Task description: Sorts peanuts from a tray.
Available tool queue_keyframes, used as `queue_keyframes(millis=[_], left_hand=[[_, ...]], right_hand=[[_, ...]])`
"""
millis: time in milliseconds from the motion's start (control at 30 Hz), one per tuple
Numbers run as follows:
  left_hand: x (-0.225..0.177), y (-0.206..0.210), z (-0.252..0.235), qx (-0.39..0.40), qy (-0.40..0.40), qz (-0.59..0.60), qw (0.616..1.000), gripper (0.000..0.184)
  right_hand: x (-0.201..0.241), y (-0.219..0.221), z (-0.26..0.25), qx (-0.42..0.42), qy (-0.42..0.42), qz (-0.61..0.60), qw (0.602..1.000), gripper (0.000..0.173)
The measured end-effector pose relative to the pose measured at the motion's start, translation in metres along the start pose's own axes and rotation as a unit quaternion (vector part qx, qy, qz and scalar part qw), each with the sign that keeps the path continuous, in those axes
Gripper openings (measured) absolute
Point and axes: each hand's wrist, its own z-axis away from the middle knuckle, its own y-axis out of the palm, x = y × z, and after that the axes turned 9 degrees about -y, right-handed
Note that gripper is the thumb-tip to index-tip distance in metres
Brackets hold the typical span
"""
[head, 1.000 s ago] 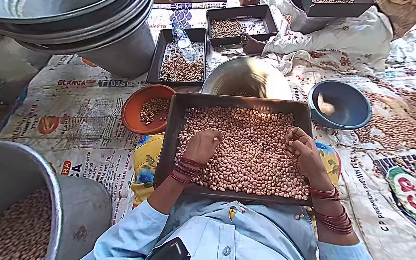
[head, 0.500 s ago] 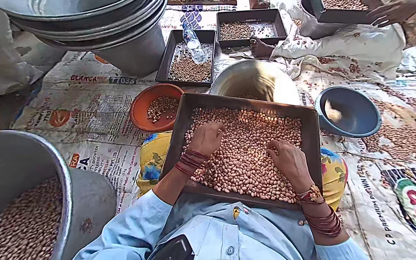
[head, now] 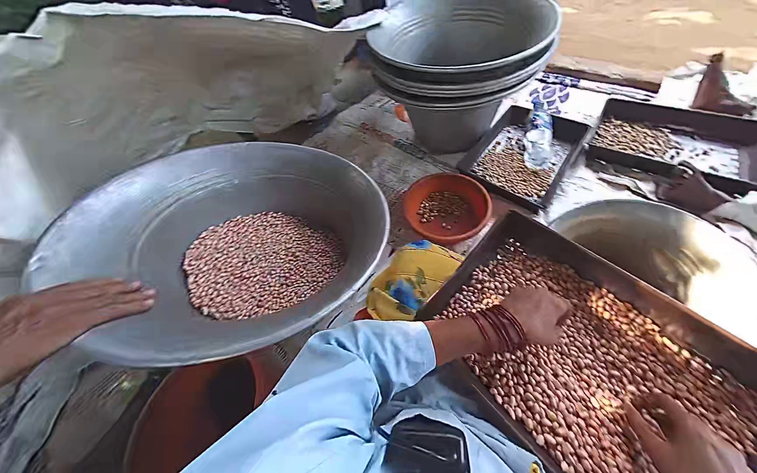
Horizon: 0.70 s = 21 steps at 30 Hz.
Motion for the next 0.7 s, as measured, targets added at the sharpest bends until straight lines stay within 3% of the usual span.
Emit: queue_keyframes(millis=[67, 133, 200, 267, 367, 533, 633, 667, 700], left_hand=[[-0.001, -0.003, 0.006, 0.044, 0.025, 0.108, 0.993, 0.031], [-0.005, 0.0, 0.011, 0.119, 0.042, 0.182, 0.975, 0.032], [-0.008, 0.01, 0.014, 0.191, 0.074, 0.193, 0.959, 0.03], [-0.008, 0.025, 0.013, 0.209, 0.114, 0.159, 0.958, 0.028], [-0.004, 0.036, 0.012, 0.2, 0.123, 0.142, 0.962, 0.022], [-0.008, 0.006, 0.025, 0.212, 0.111, 0.047, 0.97, 0.026], [-0.001, -0.023, 0.046, 0.157, 0.148, -0.023, 0.976, 0.026], [-0.021, -0.052, 0.077, 0.145, 0.101, -0.084, 0.981, 0.028], [-0.068, -0.096, 0.121, 0.174, -0.046, -0.167, 0.969, 0.035]], right_hand=[[0.023, -0.013, 0.004, -0.013, -0.015, -0.02, 1.0, 0.034], [0.038, -0.02, 0.008, -0.031, -0.085, -0.036, 0.995, 0.031], [0.044, -0.017, 0.005, -0.038, -0.177, -0.045, 0.982, 0.027], [0.055, -0.013, 0.005, -0.028, -0.22, -0.053, 0.974, 0.023], [0.066, -0.007, 0.009, -0.018, -0.231, -0.073, 0.97, 0.022], [0.063, -0.011, 0.013, -0.007, -0.197, -0.059, 0.979, 0.027], [0.063, -0.015, 0.02, 0.013, -0.142, -0.049, 0.989, 0.03], [0.06, -0.014, 0.022, 0.014, -0.132, -0.051, 0.99, 0.03], [0.06, -0.015, 0.025, 0.014, -0.124, -0.059, 0.99, 0.03]])
